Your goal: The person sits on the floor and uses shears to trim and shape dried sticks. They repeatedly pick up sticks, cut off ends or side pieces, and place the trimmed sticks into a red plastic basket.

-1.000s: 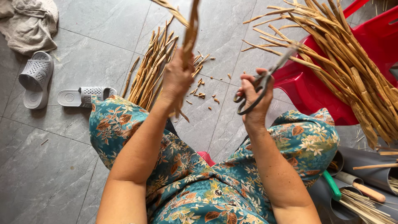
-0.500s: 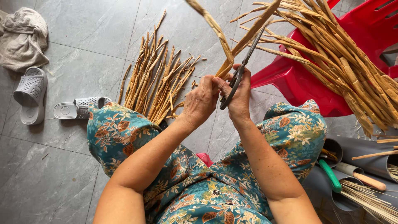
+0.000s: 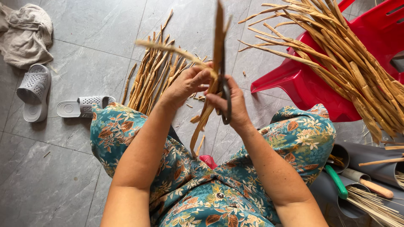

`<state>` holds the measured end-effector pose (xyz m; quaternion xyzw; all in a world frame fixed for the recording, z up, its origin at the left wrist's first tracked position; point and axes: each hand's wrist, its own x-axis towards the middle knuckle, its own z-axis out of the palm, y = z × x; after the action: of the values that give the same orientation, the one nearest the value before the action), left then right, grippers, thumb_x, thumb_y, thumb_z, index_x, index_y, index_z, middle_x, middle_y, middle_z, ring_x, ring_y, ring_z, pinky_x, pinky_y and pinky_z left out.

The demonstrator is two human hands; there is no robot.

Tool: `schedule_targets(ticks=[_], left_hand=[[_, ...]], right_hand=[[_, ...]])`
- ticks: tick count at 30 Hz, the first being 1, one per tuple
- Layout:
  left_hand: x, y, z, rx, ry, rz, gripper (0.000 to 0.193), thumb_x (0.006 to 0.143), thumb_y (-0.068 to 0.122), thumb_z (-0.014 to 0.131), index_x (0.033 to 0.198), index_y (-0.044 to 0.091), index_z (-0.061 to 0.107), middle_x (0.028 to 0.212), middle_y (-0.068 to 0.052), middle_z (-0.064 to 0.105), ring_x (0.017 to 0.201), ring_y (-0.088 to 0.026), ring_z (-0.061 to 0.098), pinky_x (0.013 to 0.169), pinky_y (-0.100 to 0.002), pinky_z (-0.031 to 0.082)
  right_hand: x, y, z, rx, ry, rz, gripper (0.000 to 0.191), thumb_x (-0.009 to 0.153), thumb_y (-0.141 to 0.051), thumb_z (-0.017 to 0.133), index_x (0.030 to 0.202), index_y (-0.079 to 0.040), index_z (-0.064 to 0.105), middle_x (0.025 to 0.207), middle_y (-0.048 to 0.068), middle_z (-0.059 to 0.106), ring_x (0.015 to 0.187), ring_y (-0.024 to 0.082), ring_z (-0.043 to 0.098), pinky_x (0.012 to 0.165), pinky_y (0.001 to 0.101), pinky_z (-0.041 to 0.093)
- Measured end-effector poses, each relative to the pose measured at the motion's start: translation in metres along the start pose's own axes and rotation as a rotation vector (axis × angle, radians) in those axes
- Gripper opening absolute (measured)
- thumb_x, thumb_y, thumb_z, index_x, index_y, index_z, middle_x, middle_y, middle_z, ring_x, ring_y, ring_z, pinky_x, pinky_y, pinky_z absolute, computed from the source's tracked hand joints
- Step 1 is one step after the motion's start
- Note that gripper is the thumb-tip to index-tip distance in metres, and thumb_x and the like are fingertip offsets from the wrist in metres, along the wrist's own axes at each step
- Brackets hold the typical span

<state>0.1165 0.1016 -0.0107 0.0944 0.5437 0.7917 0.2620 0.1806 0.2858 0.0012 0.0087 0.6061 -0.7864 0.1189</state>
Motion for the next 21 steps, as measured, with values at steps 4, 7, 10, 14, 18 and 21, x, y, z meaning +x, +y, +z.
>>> schedule_targets(ticks=[4,7,10,14,18,21], left_hand=[[0.003,0.008,0.003,-0.203,0.168,0.157,0.053,0.09,0.039,0.077,0.129,0.008,0.061,0.109,-0.007,0.077,0.105,-0.022,0.074,0.09,-0.039,0.06],[-0.003,0.023,0.001,-0.105,0.336,0.215,0.045,0.095,0.03,0.078,0.126,0.003,0.063,0.107,-0.011,0.075,0.101,-0.024,0.075,0.086,-0.037,0.063],[-0.004,0.031,0.004,-0.135,0.426,0.191,0.037,0.099,0.031,0.07,0.124,0.004,0.065,0.103,-0.011,0.076,0.091,-0.021,0.077,0.076,-0.033,0.064],[-0.006,0.031,0.005,-0.184,0.434,0.236,0.032,0.101,0.033,0.064,0.121,0.007,0.064,0.099,-0.009,0.075,0.086,-0.019,0.077,0.071,-0.032,0.065],[-0.007,0.036,-0.008,-0.205,0.548,0.348,0.033,0.102,0.035,0.065,0.12,0.007,0.065,0.096,-0.007,0.073,0.08,-0.017,0.074,0.065,-0.029,0.063],[-0.009,0.035,-0.011,-0.164,0.543,0.405,0.033,0.102,0.035,0.068,0.121,0.007,0.067,0.097,-0.006,0.072,0.078,-0.014,0.07,0.064,-0.027,0.058]], right_hand=[[-0.008,0.007,0.015,-0.152,-0.071,0.114,0.054,0.083,-0.012,0.083,0.131,-0.008,0.059,0.09,0.002,0.072,0.064,0.007,0.058,0.051,0.0202,0.045],[-0.01,0.014,0.014,-0.173,-0.123,0.148,0.059,0.082,-0.013,0.082,0.135,-0.01,0.057,0.094,-0.001,0.076,0.073,0.007,0.066,0.055,0.0201,0.049],[-0.007,0.021,0.008,-0.167,-0.129,0.145,0.06,0.083,-0.012,0.082,0.136,-0.009,0.056,0.098,0.0,0.077,0.077,0.007,0.069,0.059,0.0213,0.051],[-0.004,0.03,-0.001,-0.254,-0.08,0.056,0.064,0.083,-0.009,0.085,0.141,-0.006,0.058,0.099,0.006,0.069,0.081,0.009,0.067,0.07,0.0243,0.058],[-0.003,0.032,-0.006,-0.294,-0.087,-0.001,0.063,0.084,-0.008,0.083,0.141,-0.008,0.056,0.108,0.007,0.074,0.086,0.007,0.069,0.075,0.0248,0.059],[-0.002,0.028,-0.005,-0.231,-0.103,-0.063,0.06,0.087,-0.006,0.082,0.14,-0.008,0.055,0.113,0.006,0.075,0.092,0.007,0.07,0.08,0.0239,0.059]])
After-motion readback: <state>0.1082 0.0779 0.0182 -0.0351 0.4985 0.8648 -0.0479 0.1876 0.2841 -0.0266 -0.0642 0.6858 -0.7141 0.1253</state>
